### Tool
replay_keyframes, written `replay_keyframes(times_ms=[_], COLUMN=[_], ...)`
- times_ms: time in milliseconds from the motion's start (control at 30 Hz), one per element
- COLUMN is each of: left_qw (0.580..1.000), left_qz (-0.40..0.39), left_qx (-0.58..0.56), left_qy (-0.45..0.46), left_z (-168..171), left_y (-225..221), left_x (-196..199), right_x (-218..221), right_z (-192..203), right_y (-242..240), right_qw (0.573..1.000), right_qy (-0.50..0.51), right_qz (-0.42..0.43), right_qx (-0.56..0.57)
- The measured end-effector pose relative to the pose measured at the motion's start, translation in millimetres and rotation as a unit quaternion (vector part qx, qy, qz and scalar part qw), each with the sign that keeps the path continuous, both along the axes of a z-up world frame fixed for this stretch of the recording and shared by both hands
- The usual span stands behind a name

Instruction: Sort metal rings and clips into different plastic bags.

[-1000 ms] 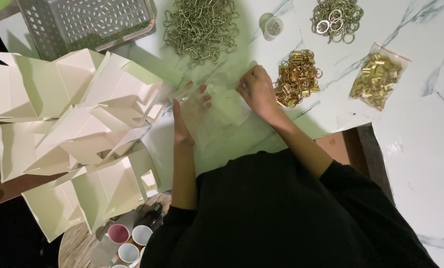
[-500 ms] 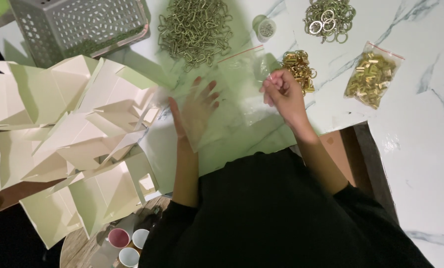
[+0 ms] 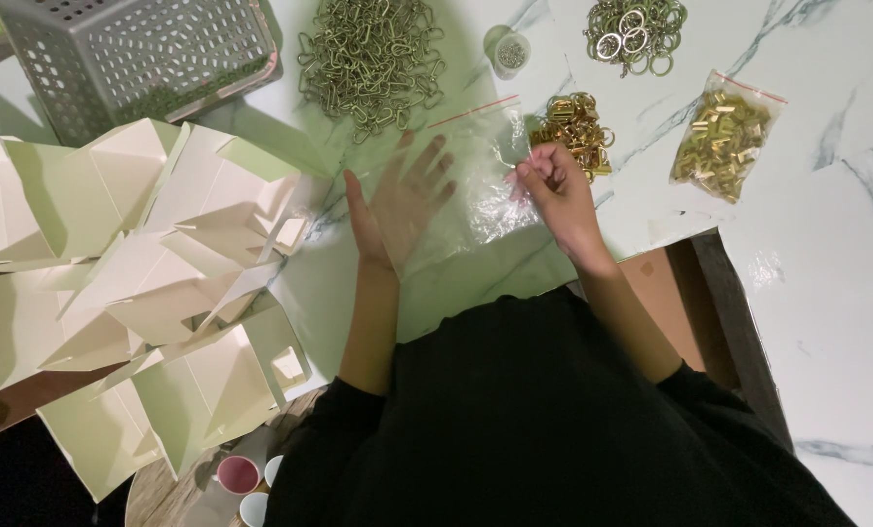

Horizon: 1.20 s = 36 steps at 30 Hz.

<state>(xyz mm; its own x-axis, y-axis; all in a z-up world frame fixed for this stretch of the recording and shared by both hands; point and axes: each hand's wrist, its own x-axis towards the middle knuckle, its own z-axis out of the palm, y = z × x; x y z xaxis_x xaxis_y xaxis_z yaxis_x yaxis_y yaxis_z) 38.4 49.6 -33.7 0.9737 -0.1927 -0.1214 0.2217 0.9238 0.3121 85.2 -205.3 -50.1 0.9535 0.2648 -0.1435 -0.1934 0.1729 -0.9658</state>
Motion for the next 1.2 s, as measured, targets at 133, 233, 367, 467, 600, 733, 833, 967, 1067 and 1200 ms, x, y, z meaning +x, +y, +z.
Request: replay_keyframes(times_ms=[133,233,367,467,600,733,833,967,1067,1200], left_qw=[1.000,1.000,0.999,0.999,0.999,1.000,1.000,0.999,1.000,0.999], left_qz=[-0.001,-0.003,-0.008,-0.009,-0.009,-0.009,-0.008,-0.004,0.002,0.033], left_qx=[0.007,0.017,0.036,0.037,0.030,0.024,0.024,0.029,0.025,0.012], left_qy=[-0.011,-0.016,-0.016,-0.013,-0.011,-0.010,-0.014,-0.016,-0.006,0.010], left_z=[1,2,2,3,3,2,3,3,0,-5], left_y=[0,1,0,0,0,1,2,3,5,10], left_x=[1,2,2,3,3,3,2,1,1,-1], right_x=[0,1,2,2,2,1,1,1,1,1], right_z=[-7,-3,-2,-1,-2,-7,-7,-6,-5,-5], right_y=[0,1,0,0,0,0,1,3,4,5], right_qw=[1.000,1.000,1.000,1.000,1.000,1.000,0.999,0.999,0.999,0.999], right_qy=[0.001,0.012,0.019,0.019,0.016,0.015,0.026,0.022,0.019,0.017], right_qz=[-0.005,-0.002,0.000,0.000,-0.001,0.004,0.005,0.010,0.010,0.015], right_qx=[0.020,0.015,0.015,0.020,0.025,0.025,0.036,0.027,0.025,0.025])
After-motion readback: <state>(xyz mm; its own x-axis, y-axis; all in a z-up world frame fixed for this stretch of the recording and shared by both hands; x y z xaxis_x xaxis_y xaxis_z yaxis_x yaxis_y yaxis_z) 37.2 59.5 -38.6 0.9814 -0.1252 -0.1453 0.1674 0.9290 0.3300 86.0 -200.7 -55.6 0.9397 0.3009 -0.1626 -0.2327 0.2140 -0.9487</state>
